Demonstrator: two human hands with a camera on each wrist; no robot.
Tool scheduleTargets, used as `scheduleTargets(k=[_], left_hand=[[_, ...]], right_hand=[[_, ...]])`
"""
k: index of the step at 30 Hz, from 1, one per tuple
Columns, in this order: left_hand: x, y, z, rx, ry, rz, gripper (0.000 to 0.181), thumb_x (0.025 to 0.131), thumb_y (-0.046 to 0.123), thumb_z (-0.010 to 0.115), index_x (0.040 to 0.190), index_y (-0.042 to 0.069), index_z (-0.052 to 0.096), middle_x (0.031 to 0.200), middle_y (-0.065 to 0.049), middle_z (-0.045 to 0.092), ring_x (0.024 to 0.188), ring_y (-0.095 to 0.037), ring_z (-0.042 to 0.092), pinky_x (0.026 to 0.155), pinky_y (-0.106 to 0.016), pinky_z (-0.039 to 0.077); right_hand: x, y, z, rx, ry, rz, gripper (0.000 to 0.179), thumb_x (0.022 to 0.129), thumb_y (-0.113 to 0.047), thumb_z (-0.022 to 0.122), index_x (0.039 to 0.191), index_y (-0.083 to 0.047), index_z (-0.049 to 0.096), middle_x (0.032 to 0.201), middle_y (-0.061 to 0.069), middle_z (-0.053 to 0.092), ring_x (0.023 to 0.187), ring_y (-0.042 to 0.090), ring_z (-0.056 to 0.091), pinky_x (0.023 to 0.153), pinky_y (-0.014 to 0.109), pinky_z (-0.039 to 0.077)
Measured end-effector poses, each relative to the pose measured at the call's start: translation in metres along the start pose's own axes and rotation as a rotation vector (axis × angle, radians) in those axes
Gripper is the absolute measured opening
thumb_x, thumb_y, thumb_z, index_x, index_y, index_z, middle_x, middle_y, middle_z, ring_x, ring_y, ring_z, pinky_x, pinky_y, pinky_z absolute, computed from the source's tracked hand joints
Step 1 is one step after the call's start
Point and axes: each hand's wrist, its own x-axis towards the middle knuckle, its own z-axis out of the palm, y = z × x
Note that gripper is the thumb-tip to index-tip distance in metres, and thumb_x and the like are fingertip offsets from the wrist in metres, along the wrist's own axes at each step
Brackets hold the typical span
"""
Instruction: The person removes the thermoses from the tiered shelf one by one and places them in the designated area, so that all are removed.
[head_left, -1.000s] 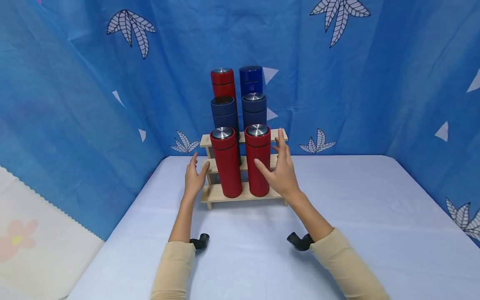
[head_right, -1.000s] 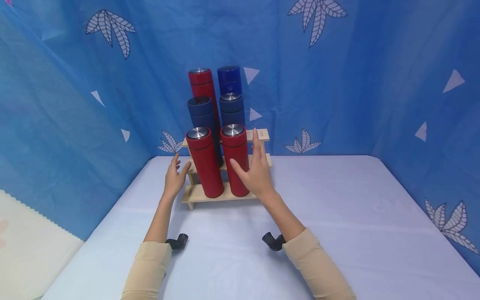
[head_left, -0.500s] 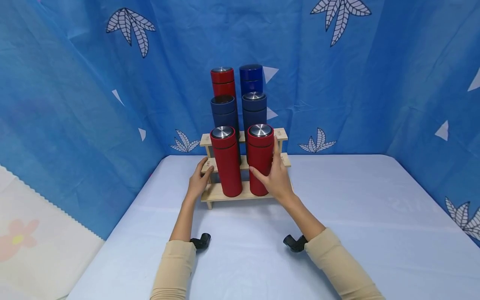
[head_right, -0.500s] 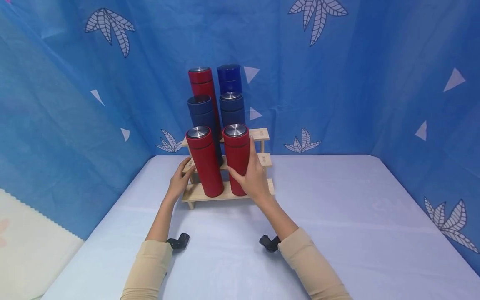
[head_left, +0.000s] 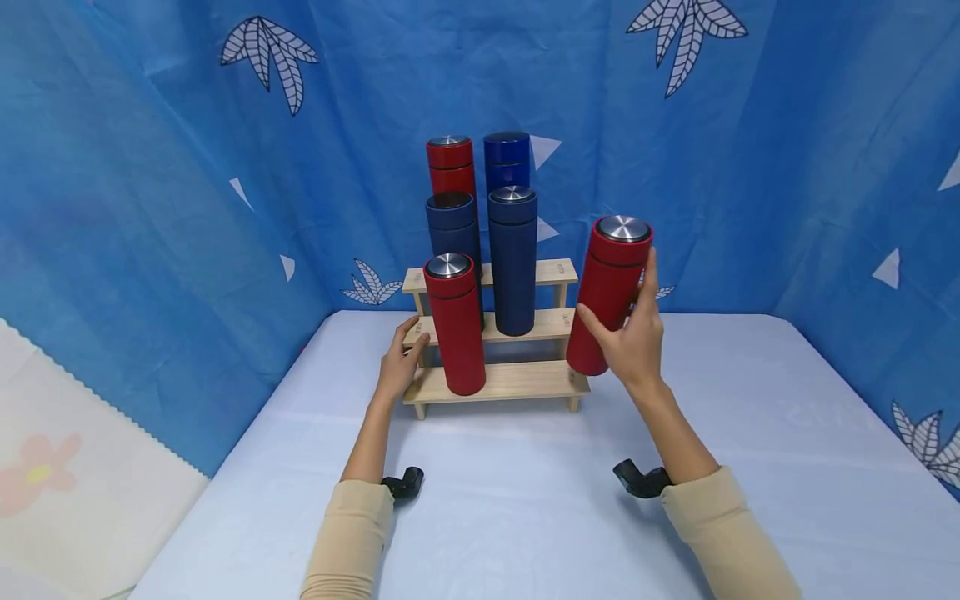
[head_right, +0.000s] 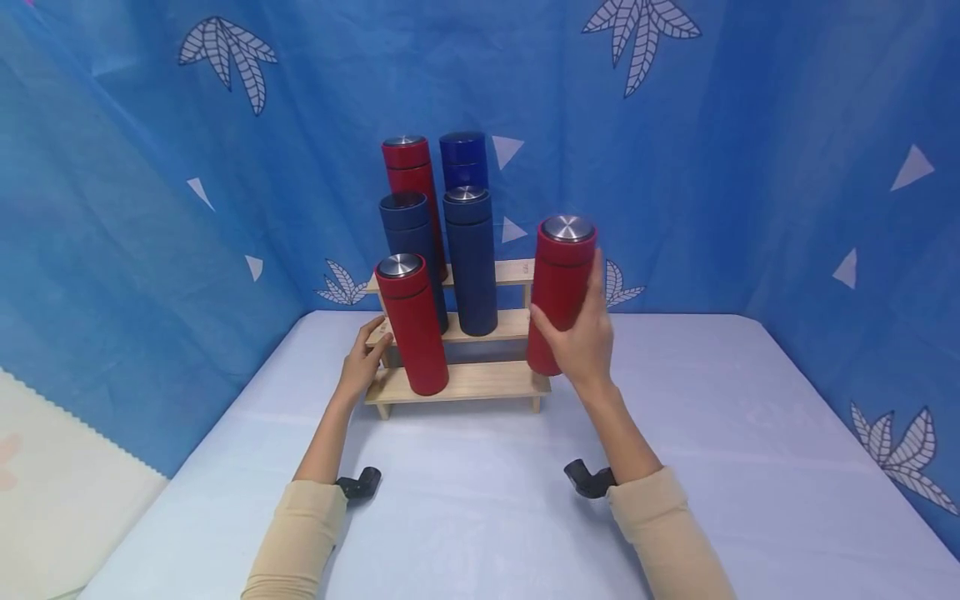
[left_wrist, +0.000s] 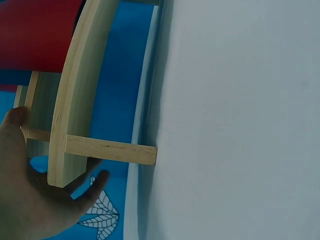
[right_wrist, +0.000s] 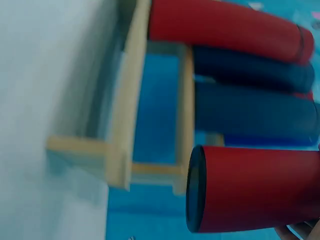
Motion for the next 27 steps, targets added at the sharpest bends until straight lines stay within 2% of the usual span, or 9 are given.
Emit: scheduleTargets(k=[5,12,19,27], left_hand=[[-0.001,0.002,0.0,-0.003,0.0,-0.012,0.061,0.088,0.062,0.043,0.141,0.036,0.03,0.146,-0.01,0.032,0.123,-0.034,0.041,0.09,-0.054,0.037],[-0.003,0.005,-0.001,0.007,-0.02,-0.04,0.063,0.088,0.063,0.042,0.143,0.036,0.027,0.144,-0.01,0.034,0.122,-0.032,0.041,0.089,-0.053,0.038],[-0.001,0.006,-0.002,0.018,-0.028,-0.057,0.064,0.085,0.067,0.041,0.141,0.04,0.028,0.144,-0.009,0.035,0.123,-0.03,0.041,0.091,-0.055,0.036],[-0.003,0.005,-0.002,0.02,-0.038,-0.066,0.064,0.086,0.067,0.041,0.142,0.039,0.026,0.144,-0.011,0.034,0.123,-0.031,0.04,0.091,-0.056,0.035]], right_hand=[[0.02,0.014,-0.013,-0.056,0.085,0.027,0.098,0.076,-0.023,0.077,0.149,-0.023,0.012,0.134,0.004,0.043,0.115,0.017,0.047,0.083,0.048,0.047],[0.029,0.048,-0.009,-0.067,0.1,0.053,0.097,0.077,-0.024,0.076,0.149,-0.023,0.01,0.139,0.0,0.038,0.121,0.015,0.041,0.089,0.047,0.043],[0.02,0.083,0.008,-0.067,0.06,0.125,0.1,0.077,-0.023,0.076,0.15,-0.025,0.006,0.143,0.0,0.033,0.126,0.016,0.036,0.093,0.048,0.039],[-0.001,0.105,0.02,-0.086,-0.005,0.207,0.101,0.078,-0.022,0.075,0.149,-0.028,0.004,0.144,0.008,0.031,0.127,0.024,0.036,0.093,0.052,0.038]])
